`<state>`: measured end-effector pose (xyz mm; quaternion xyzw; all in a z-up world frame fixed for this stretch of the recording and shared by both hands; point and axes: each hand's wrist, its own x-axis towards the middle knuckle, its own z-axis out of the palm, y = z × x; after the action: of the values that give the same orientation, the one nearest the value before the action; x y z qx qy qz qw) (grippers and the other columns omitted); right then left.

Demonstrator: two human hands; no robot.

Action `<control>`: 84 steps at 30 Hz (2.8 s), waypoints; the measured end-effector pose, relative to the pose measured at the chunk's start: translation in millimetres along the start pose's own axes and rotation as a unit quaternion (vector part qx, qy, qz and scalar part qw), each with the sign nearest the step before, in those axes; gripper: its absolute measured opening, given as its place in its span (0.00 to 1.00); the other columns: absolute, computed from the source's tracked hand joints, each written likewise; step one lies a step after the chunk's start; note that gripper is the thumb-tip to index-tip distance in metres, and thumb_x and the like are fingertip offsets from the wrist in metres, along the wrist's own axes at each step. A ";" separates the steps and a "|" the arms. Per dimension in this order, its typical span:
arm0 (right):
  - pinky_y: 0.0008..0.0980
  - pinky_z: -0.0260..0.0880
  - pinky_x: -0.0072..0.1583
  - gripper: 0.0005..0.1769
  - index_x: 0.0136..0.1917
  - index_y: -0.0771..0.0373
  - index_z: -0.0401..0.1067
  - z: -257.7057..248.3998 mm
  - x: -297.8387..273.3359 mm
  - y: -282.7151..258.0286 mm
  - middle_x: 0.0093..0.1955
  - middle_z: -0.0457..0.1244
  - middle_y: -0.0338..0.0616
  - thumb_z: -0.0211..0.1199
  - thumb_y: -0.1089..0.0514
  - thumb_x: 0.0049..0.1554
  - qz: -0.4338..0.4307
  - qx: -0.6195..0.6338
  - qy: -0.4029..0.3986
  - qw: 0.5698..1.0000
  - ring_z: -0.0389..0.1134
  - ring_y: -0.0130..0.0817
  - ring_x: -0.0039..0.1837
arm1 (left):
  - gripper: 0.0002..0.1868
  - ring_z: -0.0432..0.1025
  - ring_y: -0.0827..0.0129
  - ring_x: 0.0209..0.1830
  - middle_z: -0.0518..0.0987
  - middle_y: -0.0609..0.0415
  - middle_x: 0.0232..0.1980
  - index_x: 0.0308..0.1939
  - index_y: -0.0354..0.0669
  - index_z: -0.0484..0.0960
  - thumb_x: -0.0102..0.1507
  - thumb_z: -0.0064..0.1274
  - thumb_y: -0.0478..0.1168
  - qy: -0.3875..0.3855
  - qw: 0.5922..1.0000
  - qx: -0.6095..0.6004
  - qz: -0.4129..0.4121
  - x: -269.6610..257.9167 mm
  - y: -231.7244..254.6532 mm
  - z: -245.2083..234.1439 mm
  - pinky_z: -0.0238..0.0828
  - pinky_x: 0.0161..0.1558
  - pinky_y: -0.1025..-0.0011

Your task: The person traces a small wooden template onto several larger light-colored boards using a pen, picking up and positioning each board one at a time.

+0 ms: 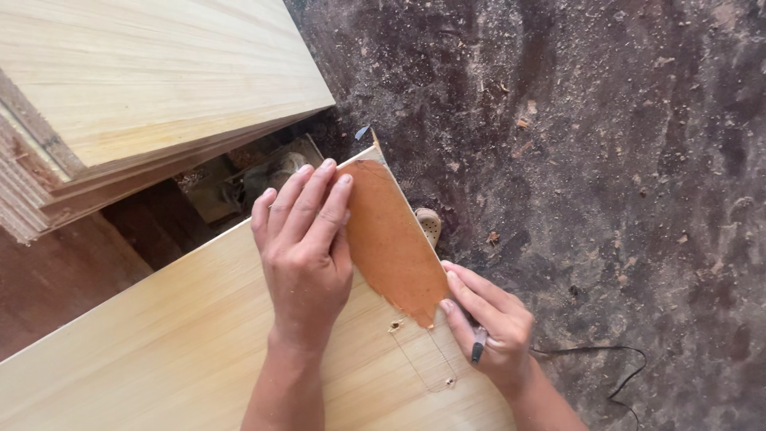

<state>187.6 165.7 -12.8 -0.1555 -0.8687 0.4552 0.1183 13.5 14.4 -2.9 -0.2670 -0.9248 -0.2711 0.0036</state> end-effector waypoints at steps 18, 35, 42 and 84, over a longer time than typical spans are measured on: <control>0.19 0.73 0.41 0.28 0.48 0.65 0.84 -43.2 101.6 50.2 0.41 0.75 0.47 0.51 0.43 0.69 0.003 0.469 -0.064 0.881 0.76 0.21 0.37 | 0.40 0.65 0.62 0.69 0.77 0.55 0.67 0.64 0.43 0.79 0.54 0.68 0.60 -0.043 0.999 0.032 -0.006 0.3 -6.0 6.6 0.51 0.73 0.57; 0.21 0.65 0.36 0.06 0.49 0.66 0.81 2.1 191.5 -20.4 0.36 0.71 0.39 0.67 0.63 0.60 0.033 0.086 -0.191 0.977 0.67 0.18 0.36 | 0.41 0.65 0.59 0.68 0.75 0.53 0.66 0.64 0.43 0.79 0.53 0.69 0.61 -0.033 0.999 -0.013 -0.005 0.8 -5.0 -9.0 0.52 0.70 0.55; 0.22 0.71 0.40 0.05 0.48 0.67 0.80 8.8 195.9 -27.5 0.38 0.72 0.41 0.68 0.63 0.59 0.007 0.077 -0.202 0.976 0.70 0.20 0.39 | 0.40 0.65 0.59 0.68 0.75 0.52 0.66 0.64 0.41 0.80 0.54 0.69 0.61 -0.033 0.999 -0.027 -0.007 0.9 -6.5 -10.9 0.52 0.70 0.56; 0.26 0.69 0.43 0.41 0.72 0.64 0.63 7.0 88.8 1.5 0.47 0.63 0.42 0.77 0.59 0.49 0.230 0.090 -0.241 0.938 0.64 0.26 0.44 | 0.38 0.62 0.57 0.75 0.72 0.49 0.74 0.71 0.39 0.74 0.63 0.66 0.55 0.002 0.998 -0.068 0.002 -6.6 -16.0 -2.7 0.52 0.76 0.56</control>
<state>103.5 194.8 -12.3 -0.2251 -0.7669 0.5704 -0.1893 10.9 -1.6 -9.6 -0.2681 -0.9036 -0.3340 -0.0121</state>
